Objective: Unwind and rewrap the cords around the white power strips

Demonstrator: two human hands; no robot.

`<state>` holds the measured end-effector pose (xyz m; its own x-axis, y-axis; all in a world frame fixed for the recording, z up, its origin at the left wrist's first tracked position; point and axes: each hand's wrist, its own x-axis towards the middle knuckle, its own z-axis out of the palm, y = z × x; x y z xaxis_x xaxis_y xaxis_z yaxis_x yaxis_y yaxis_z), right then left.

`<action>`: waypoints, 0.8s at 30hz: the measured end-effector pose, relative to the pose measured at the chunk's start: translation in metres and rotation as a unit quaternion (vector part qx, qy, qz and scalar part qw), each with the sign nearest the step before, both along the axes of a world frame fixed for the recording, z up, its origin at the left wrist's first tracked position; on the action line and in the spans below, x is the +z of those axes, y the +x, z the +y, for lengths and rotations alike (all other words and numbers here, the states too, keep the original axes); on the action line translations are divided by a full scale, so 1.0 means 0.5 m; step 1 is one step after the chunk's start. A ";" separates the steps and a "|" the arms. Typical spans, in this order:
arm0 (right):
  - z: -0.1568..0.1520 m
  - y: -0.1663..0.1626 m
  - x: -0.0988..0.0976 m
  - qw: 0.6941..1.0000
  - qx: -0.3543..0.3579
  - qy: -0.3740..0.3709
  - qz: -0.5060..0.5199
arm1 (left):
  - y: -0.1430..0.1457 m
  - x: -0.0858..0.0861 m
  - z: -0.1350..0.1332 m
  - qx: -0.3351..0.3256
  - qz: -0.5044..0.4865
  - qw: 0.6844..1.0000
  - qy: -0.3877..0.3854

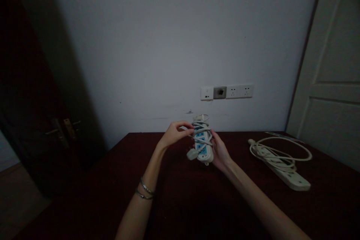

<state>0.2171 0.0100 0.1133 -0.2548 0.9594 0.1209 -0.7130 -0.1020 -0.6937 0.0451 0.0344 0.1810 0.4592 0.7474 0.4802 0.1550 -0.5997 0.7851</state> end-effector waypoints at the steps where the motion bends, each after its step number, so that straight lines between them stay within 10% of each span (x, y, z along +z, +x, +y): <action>1: 0.000 0.002 0.003 1.000 -0.003 -0.003 -0.002 | 0.000 0.003 -0.012 -0.040 0.037 0.998 0.003; 8: -0.005 0.013 0.018 0.998 -0.036 -0.043 -0.016 | -0.001 0.006 -0.051 -0.048 0.225 0.961 0.154; 24: 0.015 0.025 -0.013 0.999 -0.029 -0.029 -0.032 | -0.006 -0.029 -0.038 -0.024 0.283 0.947 0.153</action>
<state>0.2297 0.0177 0.1070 -0.2051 0.9775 0.0498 -0.6725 -0.1037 -0.7328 0.0423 0.0155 0.1663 0.7367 0.5855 0.3382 0.4658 -0.8021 0.3738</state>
